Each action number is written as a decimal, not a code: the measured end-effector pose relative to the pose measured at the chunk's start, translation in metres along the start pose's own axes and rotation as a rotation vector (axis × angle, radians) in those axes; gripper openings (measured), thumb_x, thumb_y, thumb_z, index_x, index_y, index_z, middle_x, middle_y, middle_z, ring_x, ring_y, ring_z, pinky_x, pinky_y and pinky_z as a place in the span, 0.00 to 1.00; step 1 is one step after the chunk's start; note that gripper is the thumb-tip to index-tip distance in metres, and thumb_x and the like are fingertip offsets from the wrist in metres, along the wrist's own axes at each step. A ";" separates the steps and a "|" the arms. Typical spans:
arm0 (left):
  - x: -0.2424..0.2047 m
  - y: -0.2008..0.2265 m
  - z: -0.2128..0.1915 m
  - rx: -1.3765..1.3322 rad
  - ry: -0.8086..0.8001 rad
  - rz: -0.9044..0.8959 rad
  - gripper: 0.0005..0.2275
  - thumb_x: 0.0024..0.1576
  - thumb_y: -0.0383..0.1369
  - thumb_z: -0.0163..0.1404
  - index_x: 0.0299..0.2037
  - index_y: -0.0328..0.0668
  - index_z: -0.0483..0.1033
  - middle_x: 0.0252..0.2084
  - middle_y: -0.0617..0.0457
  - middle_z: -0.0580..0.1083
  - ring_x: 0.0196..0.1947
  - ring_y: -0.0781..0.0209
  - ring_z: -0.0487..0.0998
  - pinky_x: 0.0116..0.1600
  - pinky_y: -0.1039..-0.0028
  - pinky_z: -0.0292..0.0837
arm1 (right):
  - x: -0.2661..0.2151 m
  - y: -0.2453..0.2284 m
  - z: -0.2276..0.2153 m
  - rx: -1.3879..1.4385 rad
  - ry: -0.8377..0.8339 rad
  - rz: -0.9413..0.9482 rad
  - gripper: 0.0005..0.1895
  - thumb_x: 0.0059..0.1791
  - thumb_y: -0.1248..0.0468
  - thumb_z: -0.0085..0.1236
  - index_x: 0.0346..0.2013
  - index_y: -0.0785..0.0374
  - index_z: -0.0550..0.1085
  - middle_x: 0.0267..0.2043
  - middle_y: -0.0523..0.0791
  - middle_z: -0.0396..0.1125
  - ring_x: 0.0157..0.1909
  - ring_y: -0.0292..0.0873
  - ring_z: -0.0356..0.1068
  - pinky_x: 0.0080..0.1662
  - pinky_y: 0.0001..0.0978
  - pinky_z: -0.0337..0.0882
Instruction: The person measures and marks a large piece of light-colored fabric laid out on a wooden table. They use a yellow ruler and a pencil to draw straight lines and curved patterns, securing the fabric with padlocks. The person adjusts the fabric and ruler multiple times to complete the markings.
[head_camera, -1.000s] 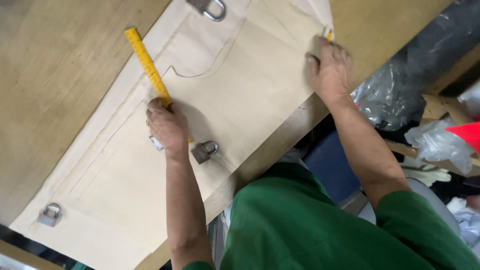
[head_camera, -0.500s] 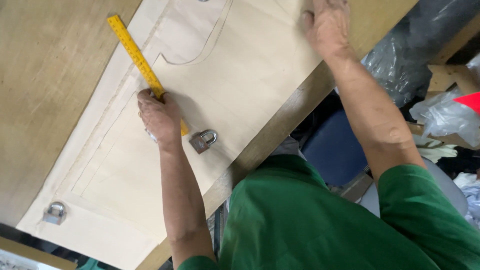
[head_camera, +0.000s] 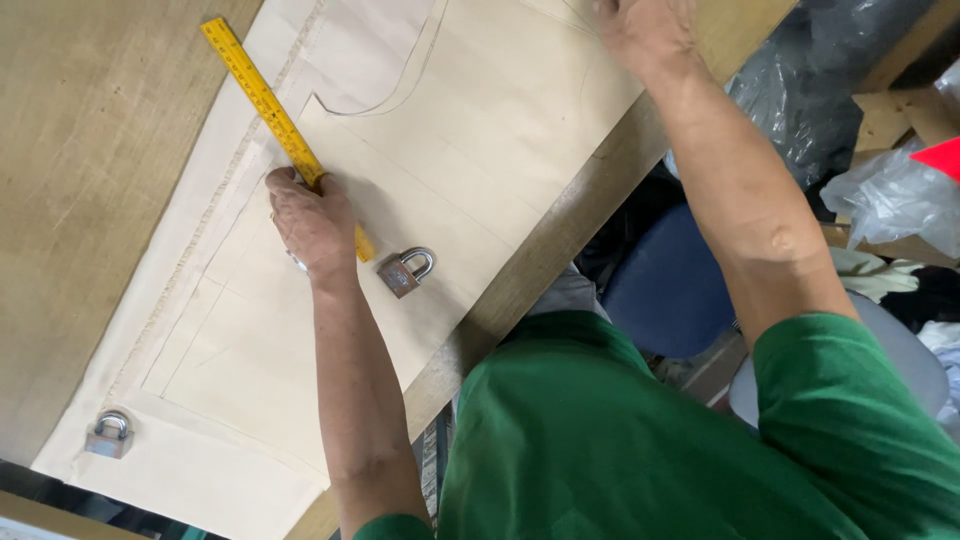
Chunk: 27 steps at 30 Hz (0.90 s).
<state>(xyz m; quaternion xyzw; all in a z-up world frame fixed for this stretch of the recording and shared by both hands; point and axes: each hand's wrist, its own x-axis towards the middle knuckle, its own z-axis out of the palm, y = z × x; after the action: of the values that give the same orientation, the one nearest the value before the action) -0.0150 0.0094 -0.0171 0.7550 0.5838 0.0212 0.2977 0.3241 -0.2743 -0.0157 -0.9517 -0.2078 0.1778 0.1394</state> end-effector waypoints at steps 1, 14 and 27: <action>0.000 0.001 -0.001 0.002 -0.004 0.002 0.14 0.57 0.34 0.49 0.51 0.41 0.65 0.48 0.43 0.77 0.47 0.38 0.78 0.49 0.49 0.73 | -0.004 0.010 0.000 0.000 -0.001 0.004 0.24 0.61 0.45 0.35 0.54 0.61 0.70 0.45 0.52 0.69 0.50 0.58 0.66 0.46 0.53 0.64; 0.014 -0.014 -0.003 -0.060 -0.069 0.004 0.05 0.53 0.35 0.46 0.38 0.48 0.68 0.36 0.50 0.79 0.38 0.42 0.80 0.44 0.52 0.73 | -0.074 0.107 0.046 -0.001 0.256 -0.154 0.17 0.65 0.53 0.68 0.44 0.60 0.73 0.39 0.49 0.70 0.37 0.56 0.71 0.38 0.50 0.69; -0.056 -0.063 -0.069 -0.376 -0.047 0.001 0.11 0.61 0.39 0.43 0.44 0.44 0.74 0.34 0.56 0.76 0.36 0.62 0.76 0.44 0.71 0.73 | -0.117 -0.004 0.014 0.554 0.137 0.002 0.12 0.68 0.68 0.49 0.40 0.56 0.62 0.34 0.38 0.53 0.36 0.36 0.54 0.36 0.31 0.56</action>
<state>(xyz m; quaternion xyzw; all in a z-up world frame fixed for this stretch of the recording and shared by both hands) -0.1132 -0.0023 0.0273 0.6869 0.5620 0.1126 0.4469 0.2178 -0.3201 0.0054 -0.8875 -0.1405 0.1632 0.4075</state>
